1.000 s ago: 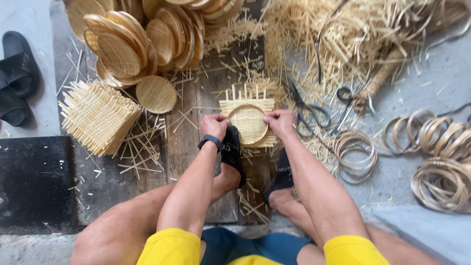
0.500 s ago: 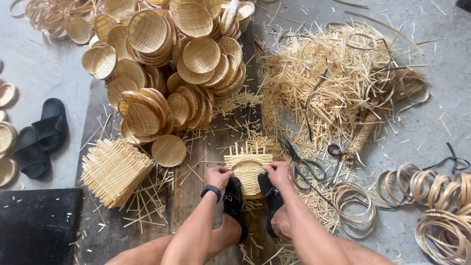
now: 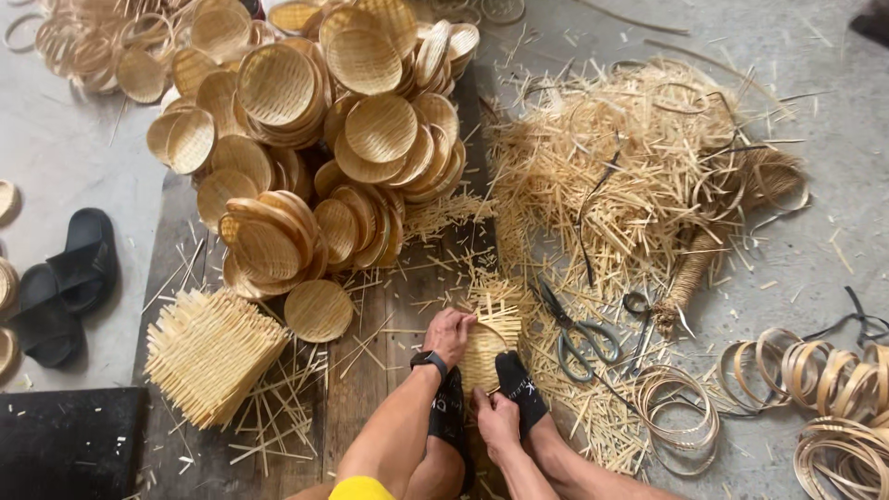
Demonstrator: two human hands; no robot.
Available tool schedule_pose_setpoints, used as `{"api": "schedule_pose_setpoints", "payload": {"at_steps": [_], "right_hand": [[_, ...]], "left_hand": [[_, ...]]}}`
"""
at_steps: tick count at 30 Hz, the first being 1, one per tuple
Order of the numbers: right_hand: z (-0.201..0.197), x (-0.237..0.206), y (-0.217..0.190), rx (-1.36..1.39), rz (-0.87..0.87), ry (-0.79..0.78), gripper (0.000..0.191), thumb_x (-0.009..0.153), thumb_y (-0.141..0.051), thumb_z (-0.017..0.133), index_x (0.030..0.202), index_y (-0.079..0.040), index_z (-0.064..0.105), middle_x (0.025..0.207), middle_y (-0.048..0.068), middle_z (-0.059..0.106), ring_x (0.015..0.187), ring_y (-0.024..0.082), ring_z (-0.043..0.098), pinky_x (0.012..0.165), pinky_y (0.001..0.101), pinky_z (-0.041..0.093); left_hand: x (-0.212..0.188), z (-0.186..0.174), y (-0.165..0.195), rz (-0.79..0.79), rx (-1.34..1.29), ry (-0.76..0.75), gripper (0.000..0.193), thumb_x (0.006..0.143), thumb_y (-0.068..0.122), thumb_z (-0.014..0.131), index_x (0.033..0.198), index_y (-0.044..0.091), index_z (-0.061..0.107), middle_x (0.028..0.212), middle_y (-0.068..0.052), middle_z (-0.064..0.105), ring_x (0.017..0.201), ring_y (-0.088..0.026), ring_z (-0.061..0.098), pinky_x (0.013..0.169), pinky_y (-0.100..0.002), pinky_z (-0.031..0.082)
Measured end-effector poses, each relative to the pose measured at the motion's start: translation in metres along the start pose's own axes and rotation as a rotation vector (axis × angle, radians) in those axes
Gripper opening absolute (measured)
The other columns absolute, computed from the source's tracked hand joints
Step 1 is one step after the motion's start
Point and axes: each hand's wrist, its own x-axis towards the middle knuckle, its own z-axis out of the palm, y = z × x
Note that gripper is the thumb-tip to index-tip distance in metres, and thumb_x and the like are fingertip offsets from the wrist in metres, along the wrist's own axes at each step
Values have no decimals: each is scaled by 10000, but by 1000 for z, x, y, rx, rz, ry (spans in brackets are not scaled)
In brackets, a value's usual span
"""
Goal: The person sits on the floor assembling woven bamboo basket lids. They press a round woven bamboo disc into a bent bamboo rim, trim excess slivers with shears, tap the disc to seat it, and stack the finished baskets on a growing pile.
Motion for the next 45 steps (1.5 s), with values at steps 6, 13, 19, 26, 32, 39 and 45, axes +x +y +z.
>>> {"api": "schedule_pose_setpoints", "payload": {"at_steps": [6,13,19,26,32,39,45], "right_hand": [[-25,24,-37,-551,-112,-95,526,922,-502,694,770,-9,799,606,136,704,555,191,656,588,360,515],[-35,100,-111,-286,-368,101,324,740,-366,874,770,-52,798,766,48,793,675,135,721,665,299,548],[-34,121,-103,67,47,-46,347,726,-256,945,689,15,732,647,63,703,578,164,562,583,356,457],[-5,126,-136,-194,-614,-79,317,818,-369,779,949,-85,727,873,55,750,759,136,684,684,297,550],[37,118,-153,-497,-418,-415,450,794,-485,817,835,-42,751,840,105,752,764,187,682,724,339,558],[43,101,-173,-629,-353,-289,377,765,-462,853,811,-97,773,750,42,743,706,153,669,701,325,525],[24,88,-172,-432,-441,-265,272,812,-375,800,899,-117,790,849,52,773,757,173,696,705,337,570]], "left_hand": [[13,-7,12,-287,-38,-15,265,915,339,699,928,94,800,945,-144,734,887,-317,693,806,-419,546],[21,-17,17,-464,-92,-93,321,890,411,702,913,110,810,866,-137,757,835,-305,720,785,-417,559],[24,-3,-10,-612,-270,-160,425,822,449,793,874,28,797,780,-126,755,731,-214,705,713,-355,557],[21,1,-22,-547,-550,60,469,724,281,926,1009,55,630,808,-69,679,738,-175,642,671,-320,553],[-38,-10,13,-392,-2,547,210,862,245,773,868,36,762,881,-164,642,842,-340,650,731,-434,533],[-35,-5,-6,-720,-131,362,308,906,358,696,911,66,795,891,-194,744,894,-388,701,832,-440,533],[-32,-21,-14,-757,-381,226,440,854,408,813,999,-4,759,921,-145,775,859,-245,734,823,-375,573]]}}
